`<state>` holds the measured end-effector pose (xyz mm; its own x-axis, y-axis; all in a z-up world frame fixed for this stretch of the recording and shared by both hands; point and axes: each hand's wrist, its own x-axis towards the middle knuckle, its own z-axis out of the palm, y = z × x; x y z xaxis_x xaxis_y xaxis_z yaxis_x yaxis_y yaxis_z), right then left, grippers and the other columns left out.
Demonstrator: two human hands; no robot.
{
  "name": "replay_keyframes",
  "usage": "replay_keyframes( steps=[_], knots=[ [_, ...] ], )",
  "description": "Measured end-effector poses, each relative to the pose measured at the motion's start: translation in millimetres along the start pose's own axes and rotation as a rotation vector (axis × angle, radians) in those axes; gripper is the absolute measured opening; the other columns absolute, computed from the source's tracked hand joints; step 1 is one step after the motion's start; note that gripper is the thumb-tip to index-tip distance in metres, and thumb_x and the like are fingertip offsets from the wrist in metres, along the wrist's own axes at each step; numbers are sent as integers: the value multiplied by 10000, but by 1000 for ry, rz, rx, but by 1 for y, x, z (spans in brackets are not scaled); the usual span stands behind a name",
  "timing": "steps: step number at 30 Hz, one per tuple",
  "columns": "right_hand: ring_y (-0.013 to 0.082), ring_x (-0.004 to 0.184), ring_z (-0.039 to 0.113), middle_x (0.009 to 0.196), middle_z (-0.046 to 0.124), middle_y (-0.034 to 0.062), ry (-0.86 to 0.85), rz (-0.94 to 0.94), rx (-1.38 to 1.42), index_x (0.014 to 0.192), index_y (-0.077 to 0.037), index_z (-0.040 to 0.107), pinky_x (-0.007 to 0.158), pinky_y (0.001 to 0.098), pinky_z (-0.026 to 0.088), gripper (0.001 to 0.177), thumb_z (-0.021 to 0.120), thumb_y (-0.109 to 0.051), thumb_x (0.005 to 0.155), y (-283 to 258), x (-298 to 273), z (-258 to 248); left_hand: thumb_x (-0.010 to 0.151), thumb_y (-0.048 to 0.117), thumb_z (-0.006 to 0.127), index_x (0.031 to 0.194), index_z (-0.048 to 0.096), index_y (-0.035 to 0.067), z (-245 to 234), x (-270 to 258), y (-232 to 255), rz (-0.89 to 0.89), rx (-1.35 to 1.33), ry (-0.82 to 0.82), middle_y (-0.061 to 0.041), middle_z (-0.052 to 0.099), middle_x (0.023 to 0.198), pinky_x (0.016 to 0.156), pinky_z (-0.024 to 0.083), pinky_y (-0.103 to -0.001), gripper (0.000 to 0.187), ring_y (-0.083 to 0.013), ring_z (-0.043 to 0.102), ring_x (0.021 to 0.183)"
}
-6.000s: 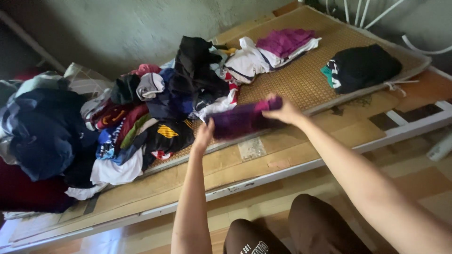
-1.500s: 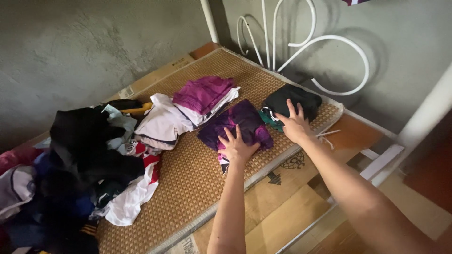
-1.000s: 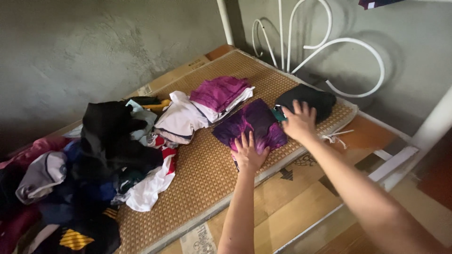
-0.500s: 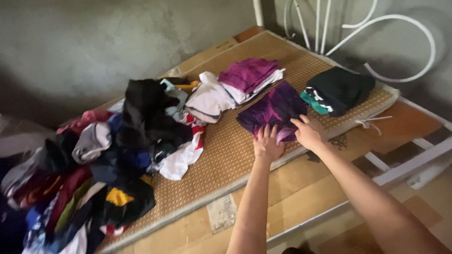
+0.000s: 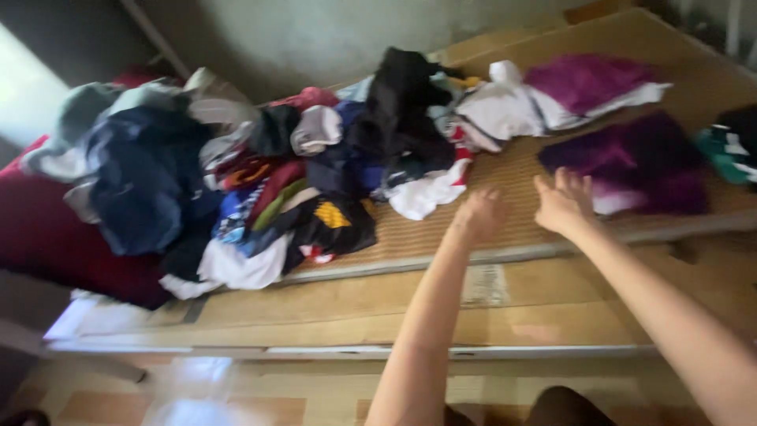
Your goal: Folding various items of clothing on a bed.
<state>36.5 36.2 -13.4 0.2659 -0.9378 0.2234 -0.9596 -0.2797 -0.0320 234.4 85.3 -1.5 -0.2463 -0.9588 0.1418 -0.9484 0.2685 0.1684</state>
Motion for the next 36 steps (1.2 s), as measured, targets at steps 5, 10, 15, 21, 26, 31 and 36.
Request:
replay_keyframes(
  steps=[5, 10, 15, 21, 26, 31, 36],
  knots=[
    [358, 1558, 136, 1674, 148, 197, -37, -185, 148, 1587, -320, 296, 1241, 604, 81, 918, 756, -297, 793, -154, -2, -42, 929, 319, 635, 1386, 585, 89, -53, -94, -166, -170, -135, 384, -188, 574, 1426, 1100, 446, -486, 513, -400, 533, 1305],
    [426, 1476, 272, 1591, 308, 233, 221, -537, 299, 1516, -304, 442, 1133, 712, 213, 882, 738, -155, 699, -315, -15, -76, 837, 122, 664, 1279, 607, 3, -102, -224, -328, -296, -52, 805, -250, 648, 1223, 984, 471, -532, 461, -459, 590, 1136],
    [403, 1490, 345, 1611, 372, 174, 288, -758, 519, 1481, -281, 522, 1119, 657, 326, 791, 646, -77, 727, -480, -16, -70, 809, 83, 654, 1277, 624, 49, -161, -346, -421, -537, -18, 908, -276, 582, 1293, 1037, 474, -508, 470, -455, 550, 1209],
    [464, 1514, 149, 1682, 159, 118, 59, -818, 514, 1493, -326, 521, 1119, 779, 180, 765, 674, -102, 778, -610, -10, -39, 720, 172, 751, 1194, 697, 199, -197, -408, -504, -859, 178, 833, -303, 392, 1523, 1063, 439, -501, 478, -507, 414, 1327],
    [507, 1553, -109, 1727, -121, 16, -293, -697, 377, 1459, -380, 530, 1092, 836, 173, 800, 780, -170, 728, -633, -5, -23, 720, 285, 760, 1149, 752, 274, -197, -409, -560, -923, 240, 748, -310, 284, 1601, 1072, 430, -527, 429, -550, 324, 1405],
    [517, 1526, -155, 1705, -177, -31, -218, -767, 473, 1437, -404, 561, 1072, 854, 189, 844, 799, -170, 661, -633, 13, 11, 816, 336, 745, 1168, 697, 24, -190, -392, -586, -983, 351, 820, -253, 325, 1599, 1084, 268, -658, 473, -490, 256, 1460],
    [490, 1552, -170, 1721, -172, -66, -354, -741, 403, 1483, -444, 497, 1069, 863, 190, 878, 810, -218, 694, -626, 10, -19, 817, 187, 659, 1057, 694, 42, -222, -388, -527, -773, 452, 966, -150, 629, 1236, 1162, 325, -550, 282, -330, 540, 1263]
  ],
)
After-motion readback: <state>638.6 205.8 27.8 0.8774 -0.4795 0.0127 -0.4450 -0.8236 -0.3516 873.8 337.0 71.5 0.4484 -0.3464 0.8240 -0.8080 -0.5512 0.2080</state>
